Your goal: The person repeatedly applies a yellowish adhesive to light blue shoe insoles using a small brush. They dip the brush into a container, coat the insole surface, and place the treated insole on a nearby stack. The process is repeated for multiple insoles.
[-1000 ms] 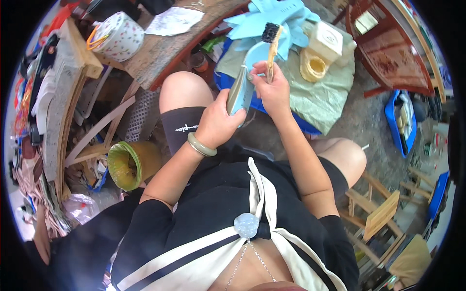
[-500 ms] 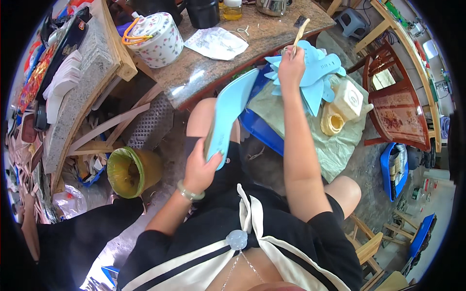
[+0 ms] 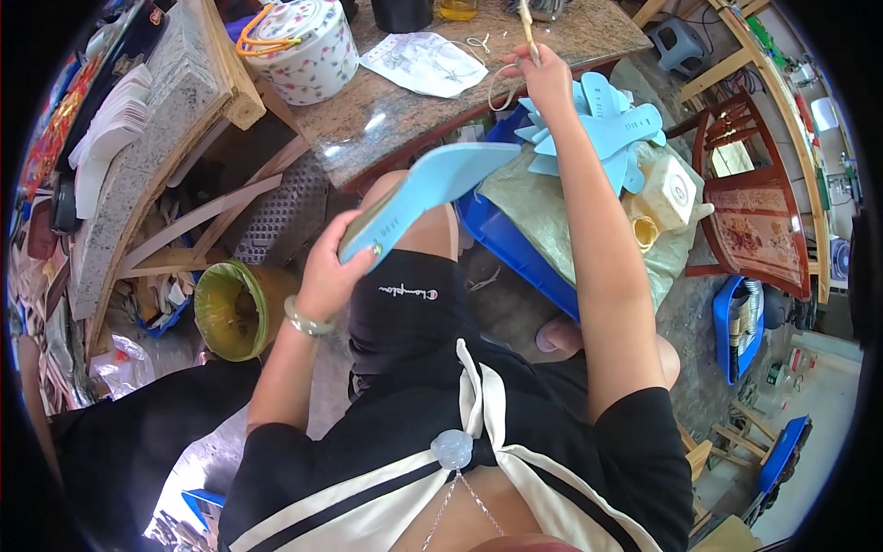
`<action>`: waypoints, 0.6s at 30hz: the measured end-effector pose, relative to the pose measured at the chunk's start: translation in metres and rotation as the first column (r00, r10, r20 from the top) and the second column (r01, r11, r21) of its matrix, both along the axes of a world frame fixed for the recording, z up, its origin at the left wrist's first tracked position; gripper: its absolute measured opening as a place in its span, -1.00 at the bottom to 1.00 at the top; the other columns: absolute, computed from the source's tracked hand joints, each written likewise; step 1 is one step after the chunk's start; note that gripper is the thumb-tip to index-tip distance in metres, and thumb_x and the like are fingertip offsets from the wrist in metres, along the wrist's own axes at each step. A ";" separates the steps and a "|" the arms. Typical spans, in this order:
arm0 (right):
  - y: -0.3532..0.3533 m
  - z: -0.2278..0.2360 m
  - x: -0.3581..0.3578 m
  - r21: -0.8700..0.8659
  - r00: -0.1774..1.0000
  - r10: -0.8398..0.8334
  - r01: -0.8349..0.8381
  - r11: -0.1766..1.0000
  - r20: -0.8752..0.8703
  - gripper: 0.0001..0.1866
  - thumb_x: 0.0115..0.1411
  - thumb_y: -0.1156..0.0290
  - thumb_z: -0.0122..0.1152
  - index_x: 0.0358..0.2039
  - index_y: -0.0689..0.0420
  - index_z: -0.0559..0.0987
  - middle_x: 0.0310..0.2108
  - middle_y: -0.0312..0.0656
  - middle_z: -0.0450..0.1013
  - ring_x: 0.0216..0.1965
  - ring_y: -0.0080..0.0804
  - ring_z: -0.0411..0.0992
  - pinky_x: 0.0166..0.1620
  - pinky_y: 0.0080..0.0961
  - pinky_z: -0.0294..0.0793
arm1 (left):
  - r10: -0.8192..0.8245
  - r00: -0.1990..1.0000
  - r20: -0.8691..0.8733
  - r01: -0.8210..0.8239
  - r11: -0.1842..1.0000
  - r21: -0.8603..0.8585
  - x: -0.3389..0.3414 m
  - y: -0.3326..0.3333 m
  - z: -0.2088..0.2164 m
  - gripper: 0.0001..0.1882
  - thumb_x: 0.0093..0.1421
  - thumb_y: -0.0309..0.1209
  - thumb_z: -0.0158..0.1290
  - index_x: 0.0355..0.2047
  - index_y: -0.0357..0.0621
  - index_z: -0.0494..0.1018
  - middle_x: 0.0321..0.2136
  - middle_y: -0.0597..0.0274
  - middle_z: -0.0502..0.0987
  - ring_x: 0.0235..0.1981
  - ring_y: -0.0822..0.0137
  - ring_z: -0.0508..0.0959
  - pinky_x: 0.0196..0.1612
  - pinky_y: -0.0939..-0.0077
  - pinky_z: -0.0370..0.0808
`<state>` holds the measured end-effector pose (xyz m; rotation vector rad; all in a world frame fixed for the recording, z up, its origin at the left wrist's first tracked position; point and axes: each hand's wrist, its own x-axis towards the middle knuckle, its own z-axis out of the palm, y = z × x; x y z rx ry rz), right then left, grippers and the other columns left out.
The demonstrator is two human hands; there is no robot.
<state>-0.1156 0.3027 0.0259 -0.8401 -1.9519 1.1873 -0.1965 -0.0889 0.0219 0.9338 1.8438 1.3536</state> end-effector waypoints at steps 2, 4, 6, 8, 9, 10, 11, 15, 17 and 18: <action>0.004 0.004 -0.004 -0.065 0.999 -0.033 0.032 0.997 -0.017 -0.85 0.24 0.48 0.01 -0.24 0.26 0.49 -0.44 -0.15 0.58 -0.47 -0.49 0.56 -0.38 -0.57 0.49 | 0.044 0.996 0.082 -0.047 0.998 0.032 -0.006 0.008 -0.005 -0.53 0.15 -0.45 0.05 0.07 -0.29 0.25 -0.23 0.17 0.51 -0.31 0.40 0.56 -0.27 0.57 0.51; 0.010 0.007 -0.015 -0.101 1.000 -0.004 0.001 0.995 -0.029 -0.86 0.23 0.49 0.02 -0.27 0.27 0.49 -0.44 -0.14 0.57 -0.47 -0.50 0.56 -0.37 -0.58 0.49 | 0.116 0.963 0.242 -0.137 0.988 0.071 -0.007 0.019 0.004 -0.52 0.16 -0.43 0.04 0.08 -0.30 0.23 -0.25 0.16 0.51 -0.35 0.38 0.58 -0.31 0.59 0.51; 0.033 -0.005 -0.030 -0.044 0.998 0.054 -0.054 0.998 -0.012 -0.83 0.27 0.43 -0.01 -0.17 0.15 0.47 -0.32 -0.20 0.58 -0.36 -0.55 0.53 -0.43 -0.58 0.41 | 0.173 0.944 0.282 -0.207 0.974 0.093 -0.016 0.023 -0.005 -0.51 0.19 -0.37 0.02 0.09 -0.28 0.21 -0.25 0.15 0.52 -0.37 0.35 0.60 -0.37 0.59 0.50; 0.052 -0.017 -0.047 0.133 0.996 0.089 -0.092 0.987 0.032 -0.78 0.30 0.37 -0.03 -0.11 0.14 0.48 -0.35 -0.27 0.53 -0.36 -0.59 0.47 -0.38 -0.61 0.41 | 0.255 0.907 0.334 -0.290 0.955 0.059 -0.026 0.025 -0.008 -0.52 0.20 -0.35 0.00 0.10 -0.26 0.22 -0.24 0.15 0.53 -0.37 0.34 0.61 -0.37 0.58 0.51; 0.050 -0.020 -0.054 0.010 0.987 0.158 -0.158 0.987 -0.026 -0.75 0.31 0.35 -0.04 -0.07 0.13 0.47 -0.37 -0.32 0.48 -0.37 -0.59 0.43 -0.35 -0.62 0.40 | 0.277 0.894 0.352 -0.314 0.948 0.053 -0.031 0.023 -0.012 -0.52 0.21 -0.33 -0.01 0.10 -0.23 0.22 -0.22 0.14 0.53 -0.36 0.31 0.62 -0.37 0.58 0.51; 0.046 -0.019 -0.059 -0.113 0.969 0.231 -0.240 0.964 -0.091 -0.72 0.32 0.32 -0.05 -0.02 0.12 0.46 -0.39 -0.38 0.43 -0.37 -0.60 0.38 -0.32 -0.63 0.39 | 0.299 0.855 0.423 -0.351 0.935 0.050 -0.034 0.023 -0.012 -0.54 0.21 -0.34 -0.01 0.09 -0.22 0.24 -0.21 0.15 0.53 -0.34 0.28 0.62 -0.35 0.56 0.53; 0.043 -0.013 -0.063 -0.212 0.952 0.300 -0.305 0.928 -0.053 -0.67 0.32 0.31 -0.05 0.05 0.11 0.43 -0.43 -0.44 0.32 -0.41 -0.60 0.32 -0.28 -0.63 0.38 | 0.299 0.841 0.450 -0.368 0.927 0.072 -0.042 0.021 -0.025 -0.55 0.21 -0.33 -0.01 0.08 -0.21 0.25 -0.21 0.15 0.53 -0.34 0.24 0.63 -0.35 0.53 0.55; 0.120 -0.041 -0.039 -0.443 0.967 0.254 -0.215 0.871 0.030 -0.57 0.29 0.25 -0.03 0.15 0.04 0.33 -0.18 -0.28 0.45 -0.33 -0.41 0.45 -0.25 -0.41 0.49 | 0.280 0.789 0.547 -0.433 0.885 0.171 -0.062 0.058 -0.034 -0.56 0.24 -0.34 0.00 0.06 -0.23 0.18 -0.16 -0.01 0.44 -0.42 0.20 0.62 -0.40 0.43 0.63; 0.102 -0.037 -0.041 -0.434 0.969 0.204 -0.127 0.892 0.137 -0.54 0.32 0.22 -0.05 0.19 0.06 0.27 0.10 -0.21 0.37 -0.21 -0.28 0.48 -0.20 -0.43 0.52 | 0.370 0.827 0.423 -0.434 0.899 0.063 -0.073 0.058 -0.038 -0.52 0.23 -0.23 0.02 0.03 -0.23 0.16 -0.24 0.02 0.48 -0.52 0.22 0.60 -0.55 0.48 0.57; 0.098 -0.037 -0.040 -0.412 0.970 0.190 -0.113 0.904 0.151 -0.54 0.32 0.23 -0.05 0.19 0.10 0.27 0.10 -0.18 0.37 -0.20 -0.28 0.48 -0.22 -0.46 0.52 | 0.381 0.848 0.370 -0.420 0.907 0.031 -0.080 0.059 -0.041 -0.49 0.22 -0.19 0.03 0.02 -0.24 0.15 -0.28 0.03 0.50 -0.56 0.24 0.59 -0.60 0.51 0.53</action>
